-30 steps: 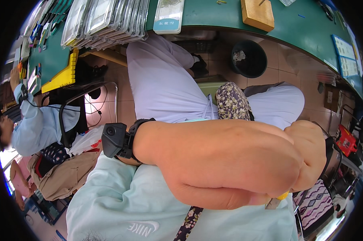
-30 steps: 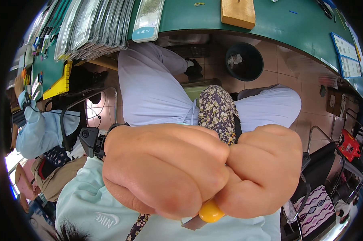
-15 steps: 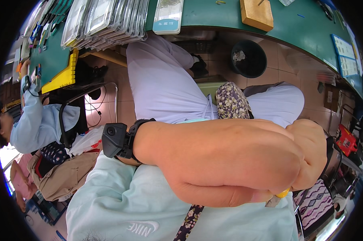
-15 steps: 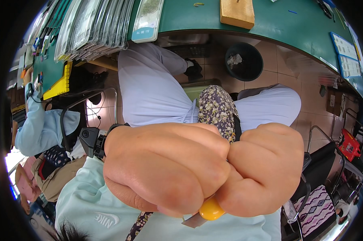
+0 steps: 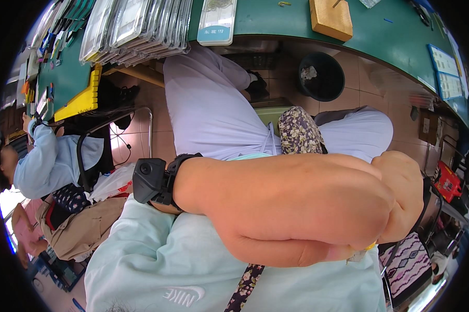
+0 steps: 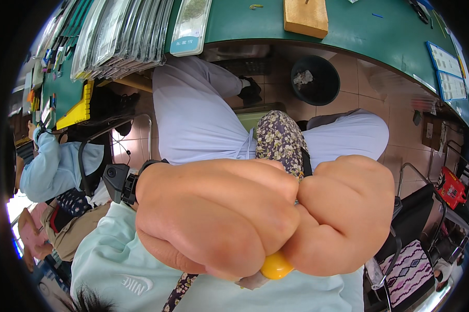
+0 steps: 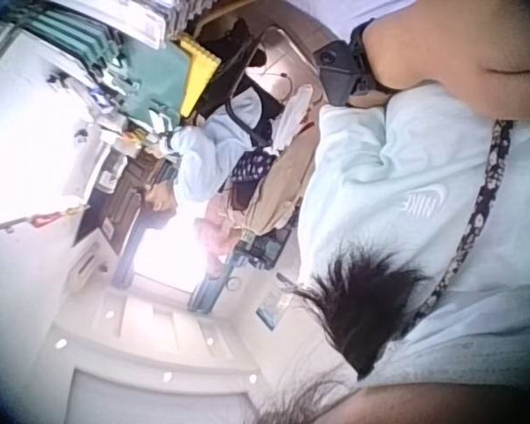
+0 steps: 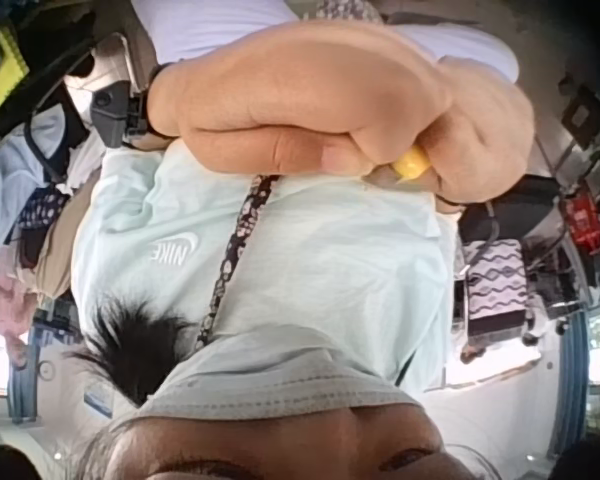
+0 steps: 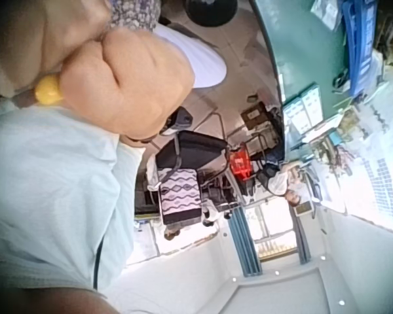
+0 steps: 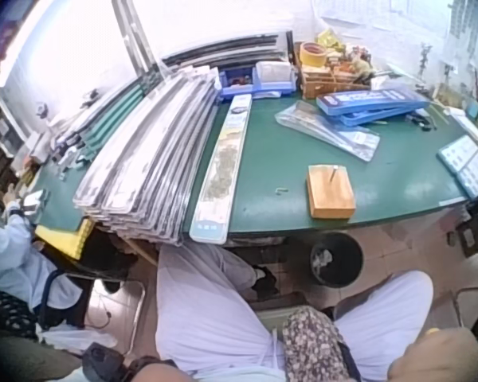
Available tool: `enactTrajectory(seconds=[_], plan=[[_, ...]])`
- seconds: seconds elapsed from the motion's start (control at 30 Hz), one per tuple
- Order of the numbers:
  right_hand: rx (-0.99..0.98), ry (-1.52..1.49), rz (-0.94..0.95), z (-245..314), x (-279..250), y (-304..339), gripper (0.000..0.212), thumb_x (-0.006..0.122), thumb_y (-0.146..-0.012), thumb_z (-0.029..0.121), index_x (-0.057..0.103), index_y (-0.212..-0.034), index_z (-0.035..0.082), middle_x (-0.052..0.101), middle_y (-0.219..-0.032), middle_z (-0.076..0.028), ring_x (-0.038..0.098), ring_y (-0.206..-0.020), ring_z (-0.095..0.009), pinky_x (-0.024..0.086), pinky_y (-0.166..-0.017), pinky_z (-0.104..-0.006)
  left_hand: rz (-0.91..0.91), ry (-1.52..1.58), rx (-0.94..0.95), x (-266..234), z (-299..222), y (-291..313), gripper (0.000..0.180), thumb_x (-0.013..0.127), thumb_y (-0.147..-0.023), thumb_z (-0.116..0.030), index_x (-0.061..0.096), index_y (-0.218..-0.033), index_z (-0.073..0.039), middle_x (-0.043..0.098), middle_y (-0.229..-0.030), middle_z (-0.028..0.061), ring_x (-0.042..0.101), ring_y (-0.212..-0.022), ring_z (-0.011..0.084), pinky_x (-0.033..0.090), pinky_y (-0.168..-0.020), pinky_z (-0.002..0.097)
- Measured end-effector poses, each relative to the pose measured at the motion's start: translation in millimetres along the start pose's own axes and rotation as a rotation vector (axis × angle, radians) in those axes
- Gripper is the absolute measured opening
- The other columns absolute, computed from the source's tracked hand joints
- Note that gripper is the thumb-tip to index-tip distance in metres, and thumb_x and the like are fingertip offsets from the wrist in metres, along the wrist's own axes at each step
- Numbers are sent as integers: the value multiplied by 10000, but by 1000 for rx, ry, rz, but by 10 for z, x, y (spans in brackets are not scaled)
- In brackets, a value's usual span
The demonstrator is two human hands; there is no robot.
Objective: Peeling and assembling small components or film strips at a workbench in a workshop.
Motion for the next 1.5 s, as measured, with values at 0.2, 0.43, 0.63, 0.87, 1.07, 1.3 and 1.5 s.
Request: enactTrajectory(seconds=[0.2,0.43,0.63,0.87,1.07,1.3,1.5], plan=[[104,-135,89,-105,-30,72,334,611,-510,247,527,-676,-30,547,-696,-142,505,-565,-279,388,-507,-358,-291,97,225,0,-36,0,109,451,-811,-52,464,-892,20,452,-825,151,445,-746,333,372,-669,402],[35,-217,114,-68,14,-83,346,614,-520,278,541,-685,-17,519,-635,-106,481,-529,-257,371,-501,-352,-30,69,51,-11,-45,-36,105,446,-813,-54,464,-892,12,458,-799,133,450,-727,321,373,-655,395],[91,-151,146,-60,-8,-34,362,651,-555,259,551,-772,-13,562,-751,-132,532,-630,-278,425,-559,-380,90,88,-81,-13,-22,-67,105,447,-809,-57,460,-888,12,452,-787,132,444,-712,318,365,-638,392],[105,-146,163,-45,-5,-18,371,667,-594,250,525,-820,-6,570,-794,-146,545,-670,-288,442,-583,-391,81,69,-84,-4,-24,-36,115,452,-799,-56,458,-891,14,449,-797,135,445,-716,318,365,-640,393],[74,-138,130,-7,23,-17,374,671,-601,257,533,-835,1,572,-806,-145,543,-665,-285,438,-578,-383,21,29,-54,-9,-32,5,117,457,-803,-58,464,-893,17,452,-825,149,448,-743,327,372,-669,399],[51,-115,60,-11,31,20,389,678,-581,277,552,-821,-3,573,-796,-147,542,-666,-289,424,-567,-377,-22,24,-63,-23,-51,27,106,459,-817,-61,472,-877,24,445,-863,157,434,-776,339,372,-697,415],[28,-84,3,1,31,23,383,675,-577,280,552,-797,-8,570,-789,-151,536,-650,-289,419,-563,-379,43,106,48,-27,-50,-7,62,445,-795,-54,471,-822,-5,460,-893,155,433,-804,337,370,-730,413]])
Point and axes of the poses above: each hand's wrist, its own y-axis away from the middle knuckle, its own x-axis out of the palm, z = x × y, the point moved 7 cm from there along -y, towards the middle knuckle
